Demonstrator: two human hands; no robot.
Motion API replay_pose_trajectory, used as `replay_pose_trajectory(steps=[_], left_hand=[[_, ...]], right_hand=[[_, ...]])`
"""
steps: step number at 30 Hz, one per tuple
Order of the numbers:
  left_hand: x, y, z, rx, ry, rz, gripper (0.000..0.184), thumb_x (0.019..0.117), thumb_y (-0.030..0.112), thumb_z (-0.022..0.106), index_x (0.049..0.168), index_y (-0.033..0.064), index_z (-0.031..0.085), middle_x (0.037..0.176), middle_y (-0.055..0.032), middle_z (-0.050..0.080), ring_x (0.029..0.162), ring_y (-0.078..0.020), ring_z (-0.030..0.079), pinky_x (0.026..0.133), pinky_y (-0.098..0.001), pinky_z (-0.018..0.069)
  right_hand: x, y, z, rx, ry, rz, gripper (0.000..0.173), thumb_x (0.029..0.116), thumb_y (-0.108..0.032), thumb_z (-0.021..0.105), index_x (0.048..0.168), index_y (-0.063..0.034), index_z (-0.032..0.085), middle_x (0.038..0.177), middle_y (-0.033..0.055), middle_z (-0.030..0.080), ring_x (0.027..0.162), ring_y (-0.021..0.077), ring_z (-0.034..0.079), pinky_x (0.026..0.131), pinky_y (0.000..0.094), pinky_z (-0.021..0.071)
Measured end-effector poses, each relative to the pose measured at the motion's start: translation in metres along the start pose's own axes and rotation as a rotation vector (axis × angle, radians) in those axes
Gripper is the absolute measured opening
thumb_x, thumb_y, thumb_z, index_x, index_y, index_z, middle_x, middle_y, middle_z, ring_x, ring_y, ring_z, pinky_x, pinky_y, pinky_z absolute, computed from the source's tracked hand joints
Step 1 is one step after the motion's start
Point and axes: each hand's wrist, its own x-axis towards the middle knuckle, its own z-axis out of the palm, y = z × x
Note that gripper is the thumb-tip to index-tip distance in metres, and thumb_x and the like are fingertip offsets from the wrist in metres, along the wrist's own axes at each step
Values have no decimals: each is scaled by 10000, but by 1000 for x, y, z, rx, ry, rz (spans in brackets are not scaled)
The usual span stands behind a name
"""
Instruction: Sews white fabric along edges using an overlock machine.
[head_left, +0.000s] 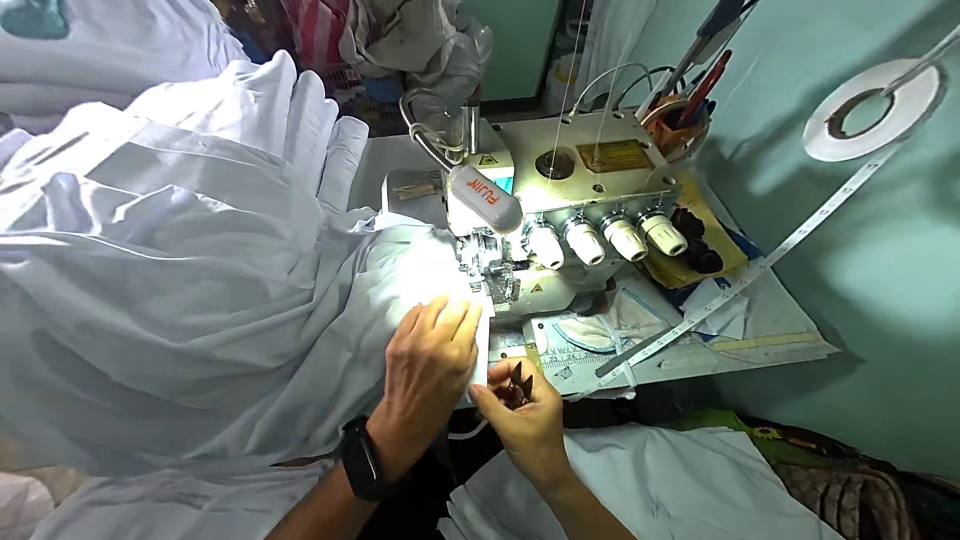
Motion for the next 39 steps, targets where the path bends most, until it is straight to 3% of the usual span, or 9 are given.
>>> replay_pose_trajectory(steps=[4, 13, 18, 22, 26, 28, 32, 36, 39], left_hand=[[10, -28, -1, -253, -104, -78, 321, 1000, 176, 482, 1124, 14, 730, 1243, -127, 719, 1261, -294, 640, 1081, -564, 450], [57, -77, 12, -370, -130, -90, 273, 985, 151, 584, 1151, -11, 728, 1253, -175, 704, 1276, -357, 614, 1114, -638, 369], [92, -98, 20, -400, -152, -267, 336, 987, 150, 596, 1250, -40, 682, 1374, -217, 631, 1362, -364, 537, 1149, -581, 351], [78, -126, 64, -494, 76, -516, 438, 1043, 252, 521, 1398, 7, 600, 1425, -173, 604, 1370, -264, 542, 1167, -436, 409], [29, -64, -2, -828, -91, -917, 539, 1117, 401, 345, 1560, 99, 405, 1504, -167, 516, 1359, -283, 516, 1127, -506, 404], [-1, -44, -11, -914, -119, -936, 630, 1093, 418, 403, 1624, 119, 245, 1577, -153, 428, 1403, -248, 471, 1146, -483, 395], [-25, -25, 2, -812, -40, -926, 999, 833, 218, 812, 1605, 24, 207, 1319, -224, 607, 1160, -239, 639, 984, -428, 533], [-31, -14, -3, -551, -51, -846, 739, 915, -91, 579, 1576, -75, 247, 1299, -313, 621, 1198, -389, 638, 1022, -521, 496], [-63, -4, -25, -545, -72, -767, 552, 925, -113, 481, 1474, -123, 434, 1239, -285, 670, 1152, -310, 678, 1017, -445, 515]], right_hand=[[33, 11, 5, -103, 4, -228, 83, 840, 35, 673, 893, 80, 718, 760, 30, 707, 635, -48, 612, 603, 110, 522], [58, 21, 11, -416, 128, -490, 135, 897, -42, 659, 884, 57, 749, 712, 72, 699, 600, -8, 599, 590, 123, 493], [16, 76, 0, -460, 37, -462, 184, 886, -127, 673, 790, 19, 733, 647, 63, 674, 550, 18, 585, 548, 141, 479], [22, 51, -9, -286, -73, -198, 237, 891, -192, 719, 750, -4, 690, 606, -27, 593, 519, -51, 498, 491, 118, 414], [49, 8, -23, -498, -120, -252, 666, 1003, -643, 455, 903, -15, 652, 644, -25, 522, 560, 23, 472, 538, 222, 420], [62, -10, -22, -752, -79, -430, 575, 1029, -530, 484, 941, 2, 685, 640, 50, 583, 540, 135, 535, 519, 316, 435], [79, -42, 2, -1168, -121, -597, 211, 912, -137, 626, 987, 20, 746, 800, 176, 661, 652, 353, 655, 514, 476, 468], [85, -49, 33, -1251, -211, -572, 117, 899, -45, 696, 916, 71, 697, 819, 222, 626, 633, 380, 651, 485, 477, 481], [80, -41, 26, -1004, -234, -599, 155, 956, -75, 635, 952, 51, 726, 781, 166, 637, 605, 311, 642, 492, 442, 495]])
